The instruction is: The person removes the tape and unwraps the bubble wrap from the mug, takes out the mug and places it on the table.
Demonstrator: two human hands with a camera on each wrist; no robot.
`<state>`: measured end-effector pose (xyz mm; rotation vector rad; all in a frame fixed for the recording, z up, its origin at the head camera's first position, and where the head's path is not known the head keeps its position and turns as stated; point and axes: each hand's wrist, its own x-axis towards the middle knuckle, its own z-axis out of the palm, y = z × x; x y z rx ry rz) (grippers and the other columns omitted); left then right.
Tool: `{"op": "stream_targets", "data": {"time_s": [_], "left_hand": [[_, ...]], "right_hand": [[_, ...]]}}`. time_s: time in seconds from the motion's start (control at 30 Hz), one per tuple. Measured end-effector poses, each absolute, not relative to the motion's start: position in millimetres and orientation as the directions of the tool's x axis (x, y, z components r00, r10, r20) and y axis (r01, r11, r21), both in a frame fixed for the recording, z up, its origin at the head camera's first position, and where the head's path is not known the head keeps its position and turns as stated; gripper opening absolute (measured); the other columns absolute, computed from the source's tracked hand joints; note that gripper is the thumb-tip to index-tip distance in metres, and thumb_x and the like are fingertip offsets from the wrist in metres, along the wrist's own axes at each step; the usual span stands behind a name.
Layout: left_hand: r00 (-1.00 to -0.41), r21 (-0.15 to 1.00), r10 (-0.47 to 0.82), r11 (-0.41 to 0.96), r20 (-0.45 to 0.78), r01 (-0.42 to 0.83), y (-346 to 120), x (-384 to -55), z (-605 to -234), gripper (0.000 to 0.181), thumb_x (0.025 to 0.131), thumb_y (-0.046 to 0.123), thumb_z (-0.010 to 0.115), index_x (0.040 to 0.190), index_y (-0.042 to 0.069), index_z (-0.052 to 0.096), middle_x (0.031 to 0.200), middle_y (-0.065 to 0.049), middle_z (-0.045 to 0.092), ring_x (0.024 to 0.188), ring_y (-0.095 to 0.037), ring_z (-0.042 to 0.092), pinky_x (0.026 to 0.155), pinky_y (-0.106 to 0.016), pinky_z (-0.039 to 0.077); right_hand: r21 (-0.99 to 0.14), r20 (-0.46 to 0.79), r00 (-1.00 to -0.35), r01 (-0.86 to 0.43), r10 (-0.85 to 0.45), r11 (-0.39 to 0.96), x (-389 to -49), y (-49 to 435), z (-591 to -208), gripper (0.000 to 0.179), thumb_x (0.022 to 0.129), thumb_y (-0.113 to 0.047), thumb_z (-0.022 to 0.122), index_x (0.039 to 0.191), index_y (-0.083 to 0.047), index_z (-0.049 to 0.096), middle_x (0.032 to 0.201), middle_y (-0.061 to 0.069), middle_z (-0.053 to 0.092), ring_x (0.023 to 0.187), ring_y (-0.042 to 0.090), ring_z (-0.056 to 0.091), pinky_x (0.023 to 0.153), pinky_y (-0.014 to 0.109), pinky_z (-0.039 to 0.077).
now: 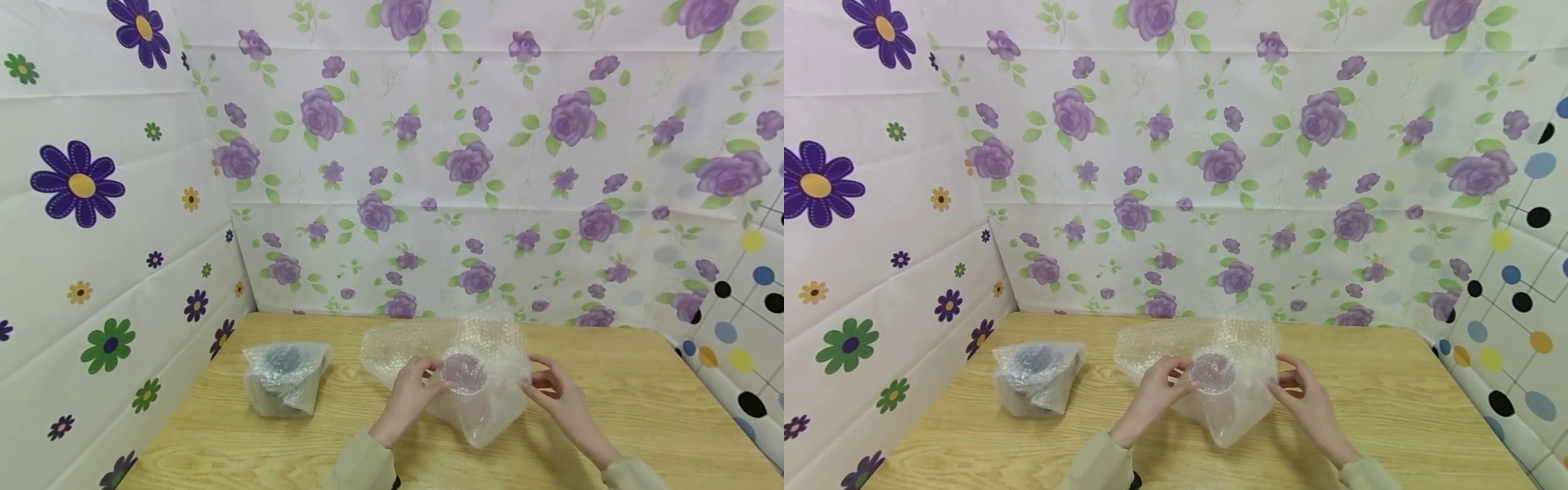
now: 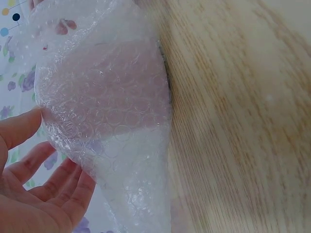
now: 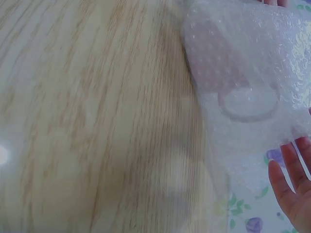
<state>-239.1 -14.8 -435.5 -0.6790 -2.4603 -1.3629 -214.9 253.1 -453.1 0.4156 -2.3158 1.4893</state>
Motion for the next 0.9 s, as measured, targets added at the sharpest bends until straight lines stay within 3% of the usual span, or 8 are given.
{"op": "stream_targets", "data": {"time_s": [0.33,0.57,0.9], "left_hand": [[-0.851,0.730,0.275,0.439,0.446,0.524,-14.9,-239.0,-436.9,0.034,0.073,0.013,0.075,0.100,-0.002,0.062,0.094,-0.011,0.057,0.081,-0.029,0.056,0.070,-0.033,0.046],[-0.849,0.735,0.277,0.424,0.451,0.529,-14.8,-238.4,-436.5,0.034,0.073,0.013,0.075,0.100,-0.003,0.062,0.094,-0.012,0.057,0.081,-0.030,0.056,0.071,-0.037,0.047],[-0.839,0.718,0.283,0.434,0.465,0.544,-15.9,-239.8,-437.9,0.032,0.074,0.013,0.074,0.100,-0.003,0.061,0.093,-0.012,0.057,0.080,-0.029,0.056,0.069,-0.030,0.046]], "right_hand": [[-0.799,0.437,-0.898,-0.416,-0.056,0.433,-204.2,267.1,-459.7,0.046,0.085,-0.004,0.063,0.127,-0.001,0.045,0.090,0.009,0.062,0.082,0.012,0.057,0.067,0.026,0.049],[-0.726,0.507,-0.861,-0.450,-0.037,0.520,-198.7,274.6,-463.2,0.038,0.079,-0.001,0.069,0.113,-0.001,0.054,0.093,0.007,0.058,0.083,0.008,0.054,0.067,0.030,0.050],[-0.727,0.458,-0.889,-0.365,0.015,0.581,-184.9,291.7,-468.3,0.016,0.084,-0.007,0.065,0.098,-0.006,0.058,0.090,0.001,0.057,0.082,0.004,0.052,0.066,0.023,0.048]]}}
